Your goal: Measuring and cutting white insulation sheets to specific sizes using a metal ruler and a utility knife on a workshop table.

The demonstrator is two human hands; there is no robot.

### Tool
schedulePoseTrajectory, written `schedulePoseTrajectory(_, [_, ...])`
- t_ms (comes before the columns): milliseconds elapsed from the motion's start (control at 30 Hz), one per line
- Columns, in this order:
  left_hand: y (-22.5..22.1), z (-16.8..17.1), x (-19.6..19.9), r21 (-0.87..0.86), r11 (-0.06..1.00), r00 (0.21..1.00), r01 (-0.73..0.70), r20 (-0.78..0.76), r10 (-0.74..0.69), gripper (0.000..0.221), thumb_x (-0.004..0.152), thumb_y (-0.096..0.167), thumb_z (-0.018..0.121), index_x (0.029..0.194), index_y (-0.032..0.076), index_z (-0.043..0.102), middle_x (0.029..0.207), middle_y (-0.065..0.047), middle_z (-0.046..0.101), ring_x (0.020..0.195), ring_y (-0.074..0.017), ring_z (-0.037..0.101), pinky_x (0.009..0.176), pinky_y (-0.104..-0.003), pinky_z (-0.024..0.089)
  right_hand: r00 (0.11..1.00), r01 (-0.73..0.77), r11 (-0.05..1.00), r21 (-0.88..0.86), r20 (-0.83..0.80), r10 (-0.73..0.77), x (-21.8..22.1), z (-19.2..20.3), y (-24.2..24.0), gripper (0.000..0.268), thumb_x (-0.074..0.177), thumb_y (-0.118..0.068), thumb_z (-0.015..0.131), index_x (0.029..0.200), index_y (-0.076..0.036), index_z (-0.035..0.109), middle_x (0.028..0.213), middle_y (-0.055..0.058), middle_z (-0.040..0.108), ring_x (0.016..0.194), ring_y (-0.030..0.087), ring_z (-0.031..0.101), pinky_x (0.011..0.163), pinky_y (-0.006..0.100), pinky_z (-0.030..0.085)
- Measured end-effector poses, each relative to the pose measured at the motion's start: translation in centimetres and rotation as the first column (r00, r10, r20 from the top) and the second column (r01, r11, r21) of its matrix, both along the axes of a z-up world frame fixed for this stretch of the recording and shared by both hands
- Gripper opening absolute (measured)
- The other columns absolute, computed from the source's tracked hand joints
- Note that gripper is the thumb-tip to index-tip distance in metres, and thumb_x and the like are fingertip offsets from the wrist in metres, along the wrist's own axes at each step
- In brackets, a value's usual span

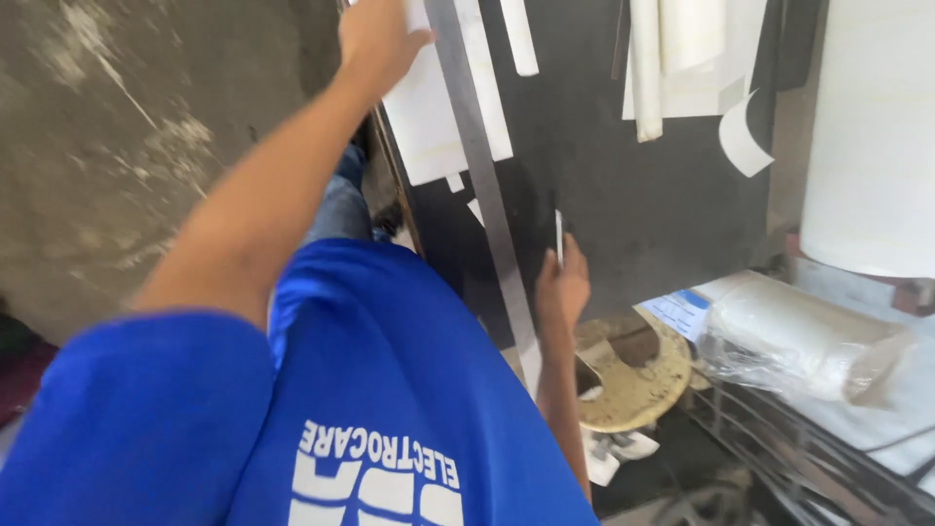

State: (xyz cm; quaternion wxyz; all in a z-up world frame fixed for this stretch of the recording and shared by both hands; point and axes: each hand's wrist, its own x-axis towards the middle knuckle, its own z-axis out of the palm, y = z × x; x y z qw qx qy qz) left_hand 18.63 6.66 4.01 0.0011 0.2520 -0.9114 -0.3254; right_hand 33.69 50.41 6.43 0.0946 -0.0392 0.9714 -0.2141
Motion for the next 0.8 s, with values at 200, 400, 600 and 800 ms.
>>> schedulePoseTrajectory(200, [2.5, -2.2, 10.2, 0.39, 0.853, 0.927, -0.347, 0.28, 0.249, 0.054, 0.097, 0.064, 0.075, 0.102, 0.013, 0.058, 0.098, -0.008, 0.068, 0.078, -0.0278, 0.069, 0.074, -0.044, 0.054, 0.965, 0.075, 0.997, 0.003, -0.252, -0.072, 4.5, -1.5, 3.7, 0.057, 0.115, -0.042, 0.054, 0.157, -0.003, 0.054, 0.154, 0.029, 0.054, 0.133, 0.052, 0.054, 0.099, 0.064, 0.051])
schedulePoseTrajectory(400, [5.4, -1.4, 9.7, 0.353, 0.846, 0.842, -0.399, 0.507, 0.186, 0.099, 0.075, 0.086, 0.072, 0.133, 0.006, 0.064, 0.135, -0.015, 0.072, 0.102, -0.0348, 0.074, 0.092, -0.05, 0.06, 0.944, 0.266, 0.963, -0.046, -0.188, -0.27, 11.9, -3.5, 6.4, 0.051, 0.107, -0.036, 0.069, 0.148, -0.004, 0.064, 0.14, 0.029, 0.06, 0.127, 0.048, 0.06, 0.097, 0.061, 0.053])
schedulePoseTrajectory(600, [4.3, -3.7, 10.3, 0.339, 0.899, 0.89, -0.279, 0.443, 0.109, 0.05, 0.094, 0.064, 0.071, 0.101, 0.015, 0.06, 0.104, -0.004, 0.071, 0.097, -0.0277, 0.068, 0.078, -0.045, 0.052, 0.616, 0.62, 0.712, 0.33, 0.357, -0.702, 18.5, -4.6, 14.3, 0.069, 0.109, -0.061, 0.043, 0.147, -0.006, 0.059, 0.155, 0.024, 0.06, 0.143, 0.042, 0.056, 0.116, 0.064, 0.045])
schedulePoseTrajectory(800, [-3.1, -10.6, 17.7, 0.257, 0.962, 0.959, -0.095, 0.283, 0.019, 0.046, 0.09, 0.039, 0.072, 0.12, 0.005, 0.079, 0.122, -0.016, 0.079, 0.115, -0.0366, 0.074, 0.088, -0.051, 0.056, 0.601, 0.436, 0.884, 0.165, 0.679, -0.423, 19.3, 1.6, 14.7, 0.063, 0.095, -0.054, 0.063, 0.137, -0.009, 0.076, 0.132, 0.018, 0.081, 0.115, 0.031, 0.08, 0.096, 0.045, 0.064])
